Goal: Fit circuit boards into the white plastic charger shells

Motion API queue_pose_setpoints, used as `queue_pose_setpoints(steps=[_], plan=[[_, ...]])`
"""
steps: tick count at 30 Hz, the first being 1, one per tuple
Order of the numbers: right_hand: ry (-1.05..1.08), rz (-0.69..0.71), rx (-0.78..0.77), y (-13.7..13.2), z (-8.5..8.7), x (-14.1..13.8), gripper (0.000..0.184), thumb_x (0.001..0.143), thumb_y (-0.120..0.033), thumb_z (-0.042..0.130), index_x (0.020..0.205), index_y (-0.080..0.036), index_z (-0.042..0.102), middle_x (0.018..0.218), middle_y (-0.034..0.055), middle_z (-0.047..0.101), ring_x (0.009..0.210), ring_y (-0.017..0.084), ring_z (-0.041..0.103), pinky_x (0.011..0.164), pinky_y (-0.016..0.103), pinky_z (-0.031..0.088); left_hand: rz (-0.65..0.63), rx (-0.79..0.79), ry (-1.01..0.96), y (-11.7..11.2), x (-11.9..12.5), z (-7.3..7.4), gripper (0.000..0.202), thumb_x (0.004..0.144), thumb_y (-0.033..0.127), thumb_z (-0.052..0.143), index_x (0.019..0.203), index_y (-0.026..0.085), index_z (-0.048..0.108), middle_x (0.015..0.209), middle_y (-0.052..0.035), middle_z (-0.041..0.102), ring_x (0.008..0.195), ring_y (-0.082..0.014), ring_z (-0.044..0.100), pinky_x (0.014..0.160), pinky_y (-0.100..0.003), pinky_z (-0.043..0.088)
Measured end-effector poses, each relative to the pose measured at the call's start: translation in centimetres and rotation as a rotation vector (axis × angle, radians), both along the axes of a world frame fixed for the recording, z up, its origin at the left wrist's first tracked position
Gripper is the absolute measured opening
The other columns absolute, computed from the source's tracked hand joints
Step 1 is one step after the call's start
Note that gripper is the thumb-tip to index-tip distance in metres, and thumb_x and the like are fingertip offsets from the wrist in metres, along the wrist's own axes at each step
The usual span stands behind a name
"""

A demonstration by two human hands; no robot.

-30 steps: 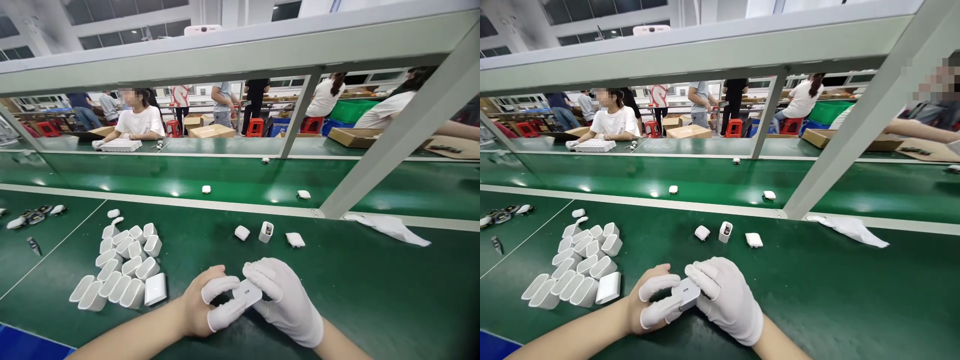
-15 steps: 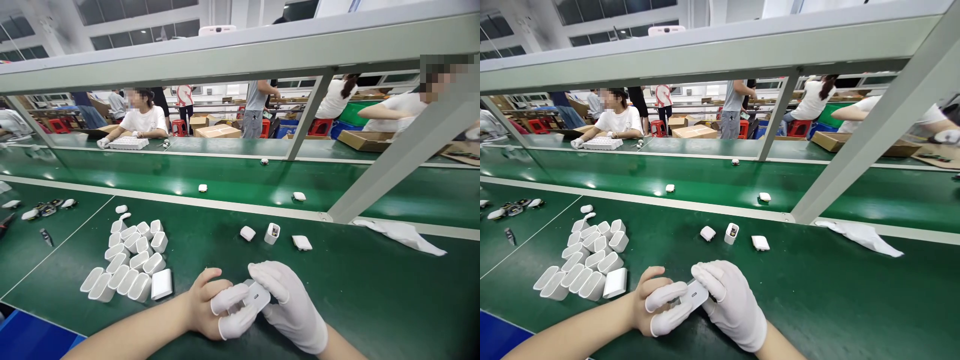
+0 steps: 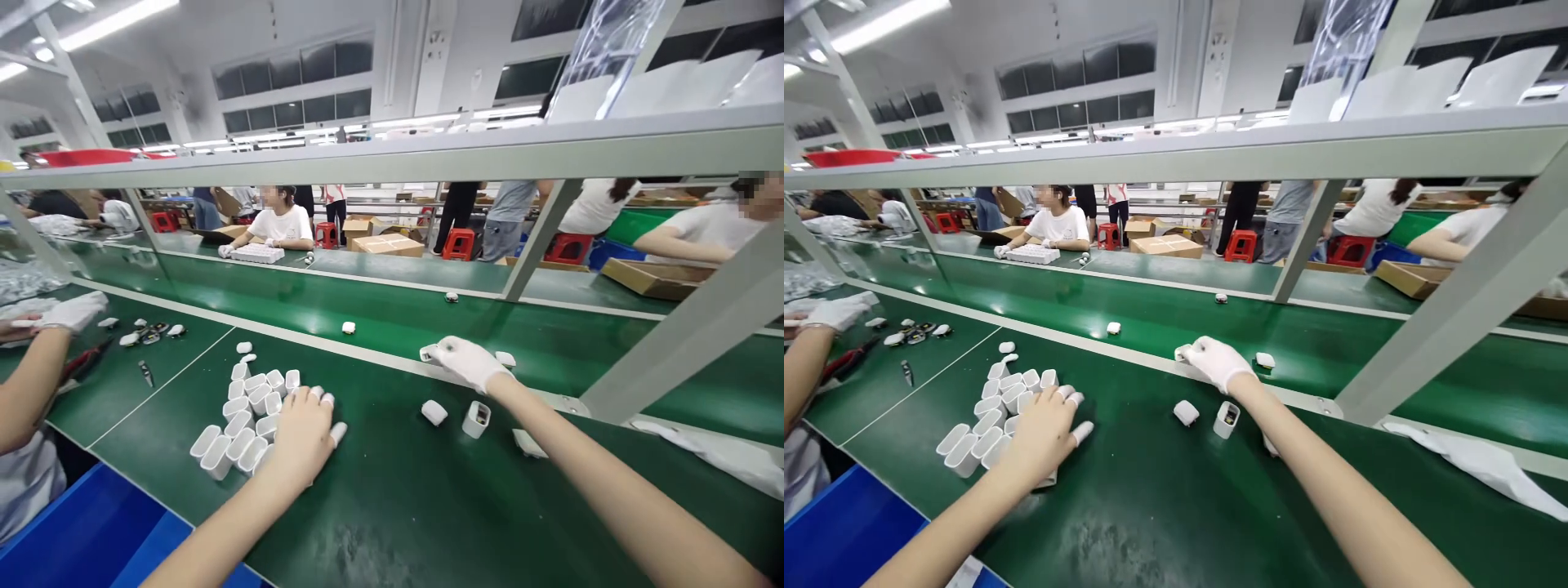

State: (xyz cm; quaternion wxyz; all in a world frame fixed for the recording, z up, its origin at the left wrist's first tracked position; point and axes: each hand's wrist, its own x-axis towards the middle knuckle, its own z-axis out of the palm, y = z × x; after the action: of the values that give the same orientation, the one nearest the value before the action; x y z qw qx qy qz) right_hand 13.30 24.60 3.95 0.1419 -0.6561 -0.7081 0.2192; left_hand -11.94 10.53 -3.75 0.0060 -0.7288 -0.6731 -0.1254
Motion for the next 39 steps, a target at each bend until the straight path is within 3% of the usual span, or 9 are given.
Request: queue_pose_setpoints(steps=[5,11,15,19,22,27,31,35,39], plan=[[-0.173,-0.114,0.035,6.3,-1.2,0.2,0.027,0.097,-0.035,0.057,0.114,-0.014,0.059,0.111,0.0074,0.060,0.093,0.020,0.062,0.082,0.038,0.054,0.176,-0.027,0.091,1.3,-3.2,-1.3,0.026,0.079,0.005,0.050,0.099,0.010,0.066,0.097,-0.0169,0.066,0.101,-0.0328,0.054,0.084,-0.043,0.041],[-0.286,-0.300,0.077,8.5,-2.5,4.4,0.030,0.096,-0.033,0.058,0.121,-0.016,0.056,0.124,0.0095,0.055,0.107,0.024,0.057,0.092,0.046,0.049,0.186,-0.014,0.044,1.8,-3.2,-1.4,0.024,0.080,0.003,0.047,0.087,0.012,0.068,0.088,-0.0159,0.063,0.094,-0.0317,0.056,0.078,-0.043,0.042],[-0.216,-0.353,0.035,8.1,-2.7,7.8,0.027,0.096,-0.030,0.059,0.119,-0.015,0.057,0.122,0.0091,0.056,0.106,0.024,0.058,0.090,0.044,0.050,0.086,0.010,-0.020,1.3,-1.2,0.0,0.024,0.086,0.008,0.046,0.092,0.015,0.068,0.099,-0.0142,0.061,0.093,-0.0281,0.059,0.081,-0.041,0.045],[-0.032,-0.344,0.056,7.0,-2.6,9.0,0.026,0.096,-0.031,0.058,0.118,-0.016,0.058,0.121,0.0088,0.056,0.104,0.023,0.058,0.090,0.043,0.050,-0.225,0.012,-0.150,0.8,2.8,1.1,0.023,0.090,0.019,0.044,0.100,0.020,0.066,0.121,-0.0093,0.055,0.091,-0.0210,0.062,0.082,-0.034,0.049],[0.184,-0.307,0.113,5.6,-2.0,8.4,0.029,0.096,-0.032,0.057,0.121,-0.017,0.056,0.122,0.0094,0.055,0.105,0.023,0.057,0.090,0.043,0.049,-0.447,-0.038,-0.229,1.0,5.8,0.7,0.018,0.087,0.025,0.050,0.095,0.018,0.065,0.107,-0.0094,0.062,0.090,-0.0240,0.063,0.077,-0.034,0.051],[0.664,-0.110,0.130,-1.1,-1.9,6.3,0.045,0.097,-0.027,0.036,0.142,-0.022,0.037,0.119,0.0088,0.057,0.093,0.018,0.062,0.082,0.032,0.052,-0.494,-0.083,-0.282,1.4,8.2,-1.3,0.048,0.079,0.042,0.064,0.119,0.016,0.057,0.096,-0.0107,0.066,0.089,-0.0295,0.063,0.078,-0.039,0.050],[0.936,-0.015,-0.096,-8.3,-4.5,4.5,0.046,0.090,-0.045,0.043,0.121,-0.015,0.059,0.087,0.0093,0.061,0.076,0.022,0.061,0.060,0.031,0.050,-0.468,-0.175,-0.499,1.0,8.1,-2.7,0.075,0.071,0.048,0.071,0.135,0.017,0.045,0.096,-0.0083,0.066,0.090,-0.0287,0.062,0.080,-0.040,0.049],[1.096,-0.026,-0.303,-12.7,-7.6,3.3,0.046,0.087,-0.055,0.045,0.094,-0.016,0.068,0.069,0.0047,0.051,0.060,0.017,0.050,0.048,0.026,0.041,-0.471,-0.245,-0.698,0.4,7.9,-3.7,0.060,0.073,0.034,0.068,0.129,0.019,0.052,0.089,-0.0034,0.064,0.083,-0.0224,0.060,0.077,-0.034,0.048],[1.363,-0.066,-0.557,-14.1,-8.4,2.7,0.033,0.084,-0.047,0.061,0.096,-0.017,0.068,0.067,0.0002,0.048,0.056,0.012,0.042,0.051,0.021,0.038,-0.452,-0.258,-0.824,-0.2,8.1,-4.5,0.053,0.072,0.029,0.069,0.122,0.021,0.056,0.088,-0.0013,0.062,0.080,-0.0187,0.057,0.075,-0.031,0.047]])
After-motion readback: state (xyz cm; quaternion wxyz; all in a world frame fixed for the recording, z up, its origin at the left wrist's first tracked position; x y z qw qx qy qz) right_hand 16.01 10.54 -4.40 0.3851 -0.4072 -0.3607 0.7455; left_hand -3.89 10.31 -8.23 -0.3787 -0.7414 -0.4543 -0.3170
